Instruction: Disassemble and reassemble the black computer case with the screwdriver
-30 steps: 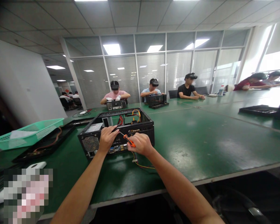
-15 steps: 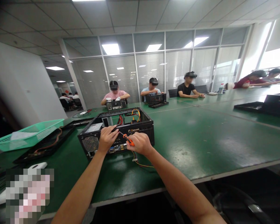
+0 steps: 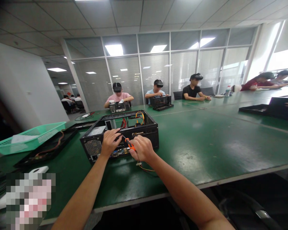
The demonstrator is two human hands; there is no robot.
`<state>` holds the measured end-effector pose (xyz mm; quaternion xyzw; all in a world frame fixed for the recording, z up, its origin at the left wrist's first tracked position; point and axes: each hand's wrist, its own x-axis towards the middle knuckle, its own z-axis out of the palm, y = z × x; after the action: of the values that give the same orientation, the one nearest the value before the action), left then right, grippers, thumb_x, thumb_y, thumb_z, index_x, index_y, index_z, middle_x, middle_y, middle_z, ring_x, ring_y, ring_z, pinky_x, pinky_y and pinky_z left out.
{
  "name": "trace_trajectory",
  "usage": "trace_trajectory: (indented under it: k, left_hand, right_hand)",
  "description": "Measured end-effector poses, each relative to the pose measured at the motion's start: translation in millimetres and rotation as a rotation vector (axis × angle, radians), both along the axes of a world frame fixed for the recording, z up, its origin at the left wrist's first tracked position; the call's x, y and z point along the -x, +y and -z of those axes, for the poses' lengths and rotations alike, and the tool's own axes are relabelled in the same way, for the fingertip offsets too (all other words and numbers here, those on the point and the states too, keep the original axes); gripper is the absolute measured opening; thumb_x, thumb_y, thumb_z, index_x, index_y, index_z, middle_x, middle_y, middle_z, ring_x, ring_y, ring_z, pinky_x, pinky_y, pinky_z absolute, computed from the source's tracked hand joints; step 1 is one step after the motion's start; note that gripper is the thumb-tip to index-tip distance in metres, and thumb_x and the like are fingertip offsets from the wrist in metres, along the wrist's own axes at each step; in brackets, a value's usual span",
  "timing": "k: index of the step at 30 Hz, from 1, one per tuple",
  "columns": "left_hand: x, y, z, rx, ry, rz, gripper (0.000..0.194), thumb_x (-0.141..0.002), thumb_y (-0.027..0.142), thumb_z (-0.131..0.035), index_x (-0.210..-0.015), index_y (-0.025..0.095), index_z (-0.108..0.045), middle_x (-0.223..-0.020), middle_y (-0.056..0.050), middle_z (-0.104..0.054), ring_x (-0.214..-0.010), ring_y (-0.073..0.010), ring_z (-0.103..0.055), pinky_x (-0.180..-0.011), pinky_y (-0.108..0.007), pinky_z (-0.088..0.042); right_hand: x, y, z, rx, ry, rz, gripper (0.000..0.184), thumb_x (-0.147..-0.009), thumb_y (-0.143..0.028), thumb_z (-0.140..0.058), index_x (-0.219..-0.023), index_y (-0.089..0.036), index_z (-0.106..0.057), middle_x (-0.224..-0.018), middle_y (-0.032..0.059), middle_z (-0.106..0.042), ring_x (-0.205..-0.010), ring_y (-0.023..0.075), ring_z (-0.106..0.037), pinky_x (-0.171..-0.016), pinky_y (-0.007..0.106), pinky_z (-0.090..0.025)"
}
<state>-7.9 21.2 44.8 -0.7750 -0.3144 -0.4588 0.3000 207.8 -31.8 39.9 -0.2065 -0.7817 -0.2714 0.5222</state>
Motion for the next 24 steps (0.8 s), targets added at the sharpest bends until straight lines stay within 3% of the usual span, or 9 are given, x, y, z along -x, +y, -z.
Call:
trace_trajectory:
  k: [5, 11, 18, 21, 24]
  left_hand:
    - [0.4, -0.7, -0.5, -0.018, 0.004, 0.008, 0.014, -0.082, 0.021, -0.055, -0.095, 0.021, -0.061, -0.112, -0.008, -0.063, -0.104, -0.0215, -0.057, -0.091, -0.041, -0.040]
    - [1.1, -1.2, 0.1, -0.023, 0.013, 0.004, 0.014, -0.082, 0.019, -0.056, -0.094, 0.021, -0.061, -0.113, -0.007, -0.062, -0.106, -0.0214, -0.056, -0.091, -0.041, -0.040]
    - [1.3, 1.1, 1.0, -0.021, 0.012, 0.011, 0.010, -0.081, 0.020, -0.057, -0.090, 0.021, -0.063, -0.115, -0.008, -0.061, -0.105, -0.0215, -0.056, -0.090, -0.042, -0.041]
    - [1.0, 0.6, 0.5, -0.019, 0.011, 0.009, 0.010, -0.081, 0.020, -0.057, -0.090, 0.021, -0.062, -0.114, -0.007, -0.061, -0.106, -0.0215, -0.056, -0.090, -0.042, -0.041]
    - [0.8, -0.2, -0.2, -0.024, 0.014, 0.005, 0.011, -0.081, 0.020, -0.057, -0.091, 0.021, -0.062, -0.113, -0.007, -0.062, -0.105, -0.0213, -0.056, -0.090, -0.042, -0.041]
  right_hand:
    - [0.6, 1.4, -1.4, -0.079, -0.052, -0.048, 0.028, -0.088, -0.037, -0.037, -0.086, -0.015, -0.055, -0.074, 0.0055, -0.054, -0.067, 0.0169, -0.045, -0.063, 0.031, -0.036]
    - [-6.4, 1.2, -3.0, -0.210, -0.018, -0.013, 0.023, -0.079, -0.038, -0.061, -0.087, -0.016, -0.057, -0.061, -0.0004, -0.050, -0.057, 0.0123, -0.042, -0.054, 0.026, -0.033]
    - [-0.5, -2.1, -3.8, -0.184, -0.044, -0.097, 0.030, -0.085, -0.025, -0.048, -0.114, -0.019, -0.051, -0.083, 0.0053, -0.054, -0.073, 0.0153, -0.052, -0.066, 0.030, -0.044]
    - [-2.5, 0.3, -4.1, -0.175, 0.007, -0.092, 0.029, -0.085, -0.023, -0.047, -0.113, -0.018, -0.051, -0.085, 0.0066, -0.055, -0.077, 0.0170, -0.053, -0.069, 0.032, -0.045]
    - [-7.6, 4.5, -3.7, -0.191, 0.066, -0.083, 0.020, -0.084, -0.024, -0.052, -0.103, -0.019, -0.052, -0.077, 0.0039, -0.055, -0.068, 0.0147, -0.051, -0.063, 0.029, -0.043]
